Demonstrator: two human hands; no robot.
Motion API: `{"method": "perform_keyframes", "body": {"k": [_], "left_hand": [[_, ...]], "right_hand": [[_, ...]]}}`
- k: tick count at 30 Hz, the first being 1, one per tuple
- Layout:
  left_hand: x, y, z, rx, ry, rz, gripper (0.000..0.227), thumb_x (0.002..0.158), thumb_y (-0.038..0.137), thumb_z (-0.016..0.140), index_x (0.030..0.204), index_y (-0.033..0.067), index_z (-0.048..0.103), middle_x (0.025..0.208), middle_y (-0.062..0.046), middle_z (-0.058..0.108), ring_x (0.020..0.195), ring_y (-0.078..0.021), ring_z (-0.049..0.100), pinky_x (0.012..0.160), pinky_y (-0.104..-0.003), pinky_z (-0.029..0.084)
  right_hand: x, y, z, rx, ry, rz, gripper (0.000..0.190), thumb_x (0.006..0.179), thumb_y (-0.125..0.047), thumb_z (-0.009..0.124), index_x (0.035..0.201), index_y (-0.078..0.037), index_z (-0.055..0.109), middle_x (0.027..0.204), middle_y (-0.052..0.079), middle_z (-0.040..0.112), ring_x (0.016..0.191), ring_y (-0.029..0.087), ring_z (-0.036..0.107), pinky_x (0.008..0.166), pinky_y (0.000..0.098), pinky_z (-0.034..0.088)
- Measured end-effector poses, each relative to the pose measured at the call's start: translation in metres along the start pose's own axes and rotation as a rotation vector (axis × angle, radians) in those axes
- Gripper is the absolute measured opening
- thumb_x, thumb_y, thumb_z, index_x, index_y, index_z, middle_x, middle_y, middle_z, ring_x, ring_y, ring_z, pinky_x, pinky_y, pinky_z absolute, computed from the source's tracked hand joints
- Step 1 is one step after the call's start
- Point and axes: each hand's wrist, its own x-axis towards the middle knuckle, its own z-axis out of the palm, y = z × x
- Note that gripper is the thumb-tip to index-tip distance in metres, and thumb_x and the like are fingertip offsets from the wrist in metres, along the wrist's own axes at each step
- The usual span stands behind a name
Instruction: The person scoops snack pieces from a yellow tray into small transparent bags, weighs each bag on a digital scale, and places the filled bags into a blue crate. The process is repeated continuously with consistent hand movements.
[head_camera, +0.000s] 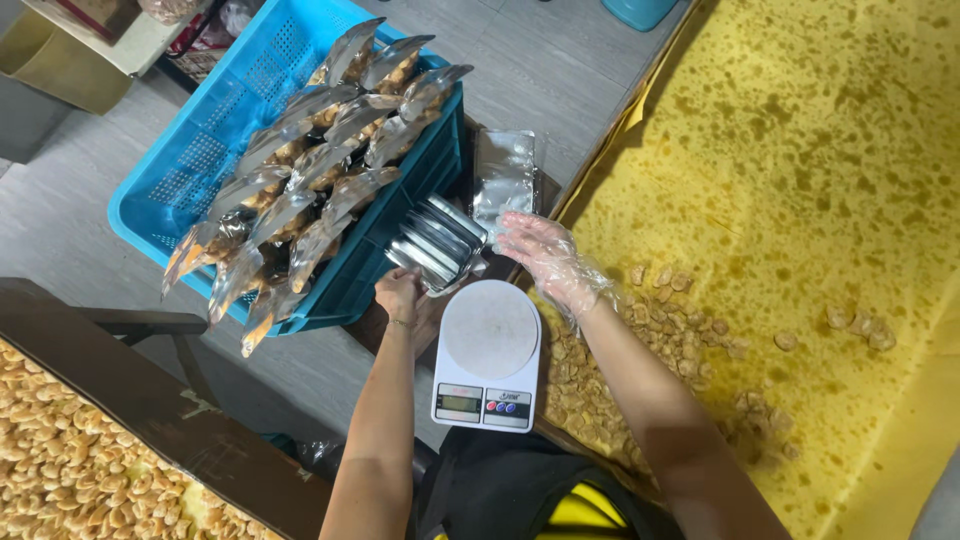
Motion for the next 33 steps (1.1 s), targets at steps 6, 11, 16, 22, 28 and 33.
{"method": "perform_keyframes", "body": {"k": [6,11,16,22,28,33], "left_hand": [[-0.029,0.036,-0.014,-0.078,-0.062,0.069,0.021,0.089,0.011,0.079,0.091,-0.0094,0.074,0.079,-0.01,0.069,0.062,-0.0134,0.064,0.051,-0.028,0.06],[-0.047,0.06,-0.043,-0.228,-0.28,0.155,0.012,0.093,0.008,0.068,0.096,-0.003,0.072,0.083,-0.006,0.069,0.065,-0.013,0.064,0.058,-0.026,0.056],[-0.125,0.127,-0.052,-0.477,-0.529,0.195,0.016,0.091,0.006,0.064,0.105,0.0021,0.068,0.091,-0.001,0.074,0.081,-0.0096,0.071,0.075,-0.027,0.062],[-0.228,0.138,0.047,0.146,-0.938,0.601,0.014,0.092,0.012,0.069,0.098,-0.0003,0.073,0.076,-0.004,0.069,0.065,-0.0103,0.063,0.059,-0.023,0.051],[-0.29,0.065,0.13,0.41,-1.173,0.48,0.017,0.084,0.008,0.08,0.086,0.0027,0.064,0.074,-0.003,0.067,0.062,-0.0101,0.063,0.054,-0.028,0.052],[-0.32,0.026,0.149,0.381,-1.057,0.948,0.015,0.089,0.007,0.081,0.095,0.0009,0.068,0.084,-0.012,0.072,0.072,-0.017,0.068,0.061,-0.032,0.056]], "right_hand": [[-0.026,0.005,-0.014,-0.049,0.036,-0.046,0.029,0.097,0.002,0.061,0.126,0.002,0.064,0.127,0.016,0.066,0.106,0.025,0.07,0.095,0.0379,0.06],[-0.06,-0.018,-0.033,-0.021,0.011,-0.132,0.031,0.098,-0.001,0.061,0.129,0.003,0.062,0.127,0.016,0.067,0.11,0.024,0.07,0.099,0.0361,0.059],[-0.117,-0.043,-0.05,0.112,0.099,-0.223,0.036,0.096,-0.01,0.063,0.13,0.003,0.059,0.125,0.015,0.069,0.109,0.023,0.072,0.097,0.0333,0.061],[-0.189,-0.067,-0.021,-0.069,0.283,-0.248,0.038,0.096,-0.019,0.066,0.13,-0.001,0.062,0.113,0.014,0.072,0.095,0.02,0.073,0.087,0.0385,0.063],[-0.27,-0.095,-0.035,-0.495,0.424,0.084,0.032,0.099,-0.033,0.056,0.118,-0.012,0.072,0.104,0.004,0.077,0.083,0.018,0.073,0.08,0.0314,0.055],[-0.312,-0.056,-0.077,-0.284,0.47,-0.128,0.03,0.104,-0.029,0.053,0.113,-0.005,0.069,0.106,0.007,0.073,0.086,0.016,0.075,0.072,0.0294,0.058]]}}
